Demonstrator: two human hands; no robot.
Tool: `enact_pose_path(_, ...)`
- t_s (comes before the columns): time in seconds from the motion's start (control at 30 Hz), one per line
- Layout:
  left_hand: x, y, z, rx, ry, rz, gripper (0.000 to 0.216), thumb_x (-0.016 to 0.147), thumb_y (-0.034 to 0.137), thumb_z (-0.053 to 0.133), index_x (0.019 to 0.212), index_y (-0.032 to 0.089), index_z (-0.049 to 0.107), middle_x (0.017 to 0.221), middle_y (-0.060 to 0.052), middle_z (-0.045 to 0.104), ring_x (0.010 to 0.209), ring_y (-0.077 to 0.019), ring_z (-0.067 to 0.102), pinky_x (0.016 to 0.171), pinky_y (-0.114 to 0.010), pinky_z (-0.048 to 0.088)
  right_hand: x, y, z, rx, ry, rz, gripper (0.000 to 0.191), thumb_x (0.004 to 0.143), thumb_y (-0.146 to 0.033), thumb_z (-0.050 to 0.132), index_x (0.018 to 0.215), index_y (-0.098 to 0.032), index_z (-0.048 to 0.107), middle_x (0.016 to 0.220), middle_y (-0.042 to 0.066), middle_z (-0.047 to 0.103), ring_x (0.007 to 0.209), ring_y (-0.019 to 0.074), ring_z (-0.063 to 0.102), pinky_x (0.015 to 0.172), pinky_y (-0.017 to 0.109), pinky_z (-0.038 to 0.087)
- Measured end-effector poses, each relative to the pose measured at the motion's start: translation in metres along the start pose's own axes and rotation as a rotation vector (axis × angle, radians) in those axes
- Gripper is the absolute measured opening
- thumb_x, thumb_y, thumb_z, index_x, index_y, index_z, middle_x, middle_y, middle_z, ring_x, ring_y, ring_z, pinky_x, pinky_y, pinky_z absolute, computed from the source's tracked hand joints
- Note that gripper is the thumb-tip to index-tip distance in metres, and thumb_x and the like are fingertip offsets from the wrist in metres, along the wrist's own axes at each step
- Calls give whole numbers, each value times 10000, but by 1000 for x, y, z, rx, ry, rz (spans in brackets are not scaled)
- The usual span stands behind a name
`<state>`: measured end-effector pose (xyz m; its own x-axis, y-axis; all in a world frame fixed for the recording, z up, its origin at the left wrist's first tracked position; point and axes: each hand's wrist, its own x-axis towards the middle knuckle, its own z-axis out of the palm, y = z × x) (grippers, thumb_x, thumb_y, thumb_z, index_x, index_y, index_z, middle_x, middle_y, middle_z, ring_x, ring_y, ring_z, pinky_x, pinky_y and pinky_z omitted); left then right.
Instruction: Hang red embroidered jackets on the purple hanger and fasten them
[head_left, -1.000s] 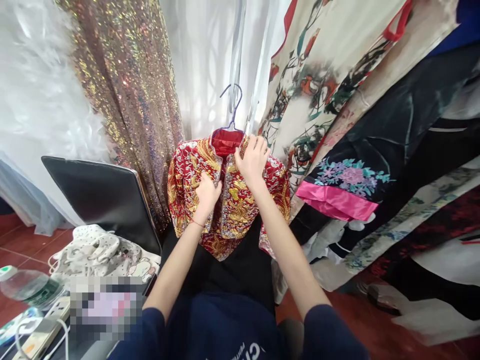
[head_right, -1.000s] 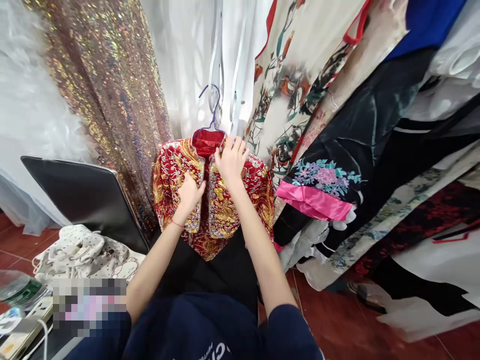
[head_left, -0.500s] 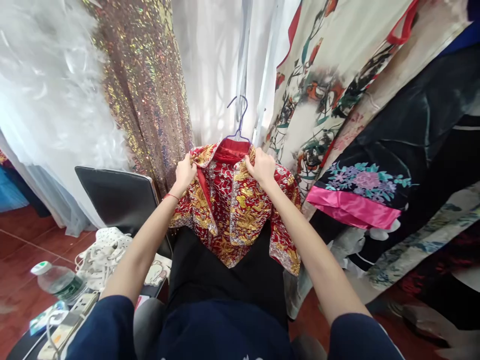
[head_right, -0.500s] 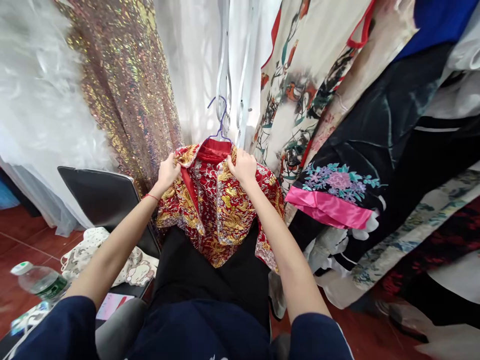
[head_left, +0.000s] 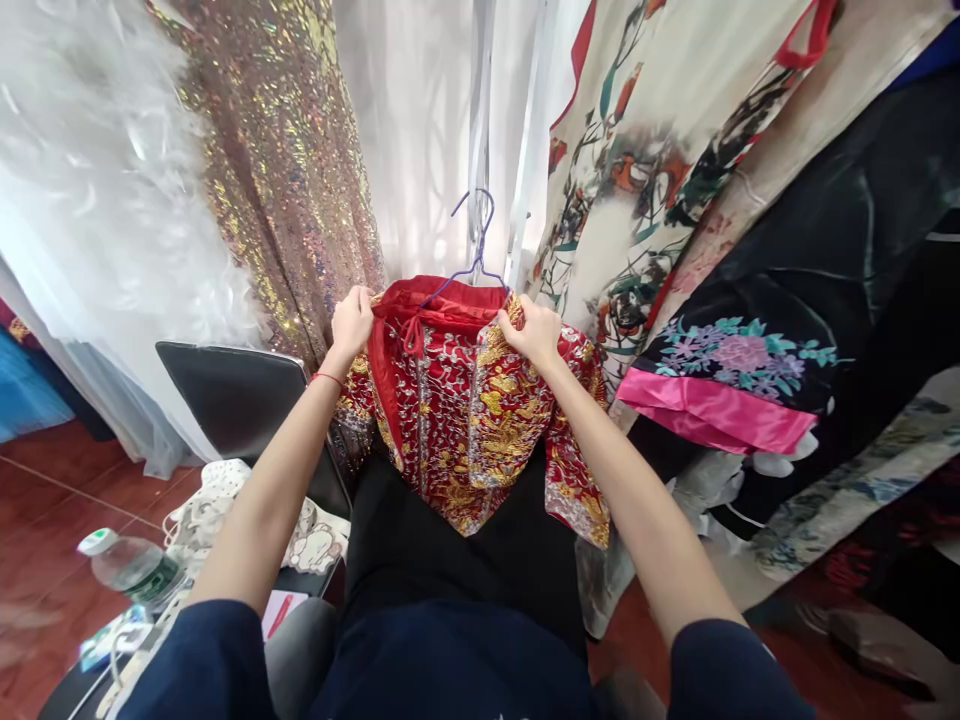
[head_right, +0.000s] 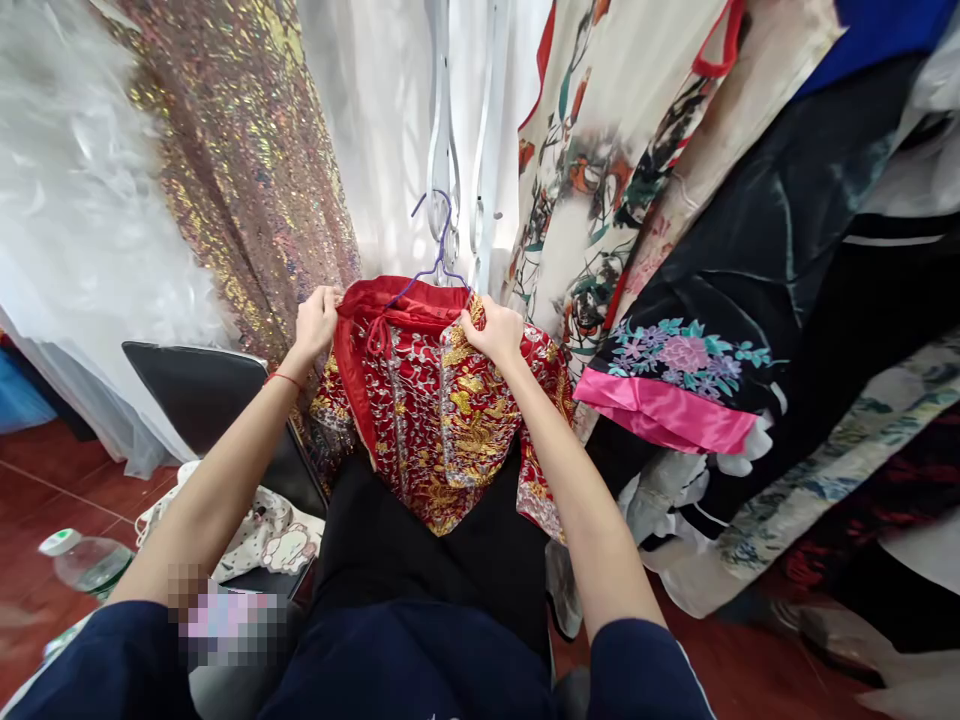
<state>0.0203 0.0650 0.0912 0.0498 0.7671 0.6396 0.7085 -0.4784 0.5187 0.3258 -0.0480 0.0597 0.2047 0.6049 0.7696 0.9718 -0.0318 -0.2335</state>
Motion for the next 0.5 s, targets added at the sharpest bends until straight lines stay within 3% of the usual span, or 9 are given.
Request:
enact_pose_path(0.07, -5, -6, -3, -111, -72, 138, 453, 1032, 411, 260, 1166, 183, 628, 1197, -117, 712, 1118, -234, 661, 1002, -349, 461, 0, 0, -1, -8, -9, 12, 383, 932, -513, 433, 910, -173, 609, 698, 60, 625, 646, 210, 569, 578, 299, 275)
enact_pose_path(0.13, -10, -11, -6, -129, -160, 231, 435, 984, 443, 405, 1286, 167, 553, 1263, -118, 686, 1146, -233, 646, 1017, -341, 461, 0, -2, -2, -23, -18, 25, 389, 934, -511, 429, 930, -169, 614, 708, 64, 628, 658, 215, 570, 583, 302, 276)
enact_pose_path(0.2, -12, -16, -10, -32, -200, 247, 491, 893, 369, 558, 1341, 175, 511, 1311, -121, 660, 1177, -257, 633, 1022, -358, 467, -1, -3, -3, -30, -28, 26, 401, 939, -514, 420, 943, -166, 618, 715, 67, 631, 666, 217, 570, 590, 304, 281)
enact_pose_path(0.27, -10, -20, -14, 109, -130, 178, 468, 835, 283, 599, 1292, 195, 556, 1318, -125, 644, 1205, -287, 615, 1018, -382, 472, -1, -4, -3, -27, -38, 15, 407, 943, -512, 413, 958, -163, 623, 723, 69, 637, 670, 217, 573, 597, 304, 287)
enact_pose_path(0.37, -2, -21, -18, 213, 64, -61, 355, 815, 288, 620, 1162, 218, 631, 1260, -134, 649, 1181, -321, 614, 979, -409, 487, -1, -5, -3, -28, -55, 9, 410, 941, -507, 411, 974, -162, 631, 734, 73, 647, 676, 220, 579, 595, 303, 287)
enact_pose_path(0.43, 2, -20, -18, 208, 114, -222, 292, 818, 349, 638, 1081, 225, 662, 1169, -130, 683, 1121, -331, 636, 943, -419, 494, -1, -5, -4, -34, -59, 11, 409, 938, -507, 415, 973, -164, 634, 741, 77, 653, 685, 225, 584, 597, 305, 288)
enact_pose_path(0.5, 4, -20, -14, 182, 117, -282, 255, 845, 384, 620, 1043, 234, 678, 1102, -116, 711, 1089, -324, 649, 939, -423, 489, -2, -6, -6, -41, -54, 15, 405, 934, -508, 420, 968, -166, 634, 746, 81, 656, 694, 232, 587, 604, 309, 292)
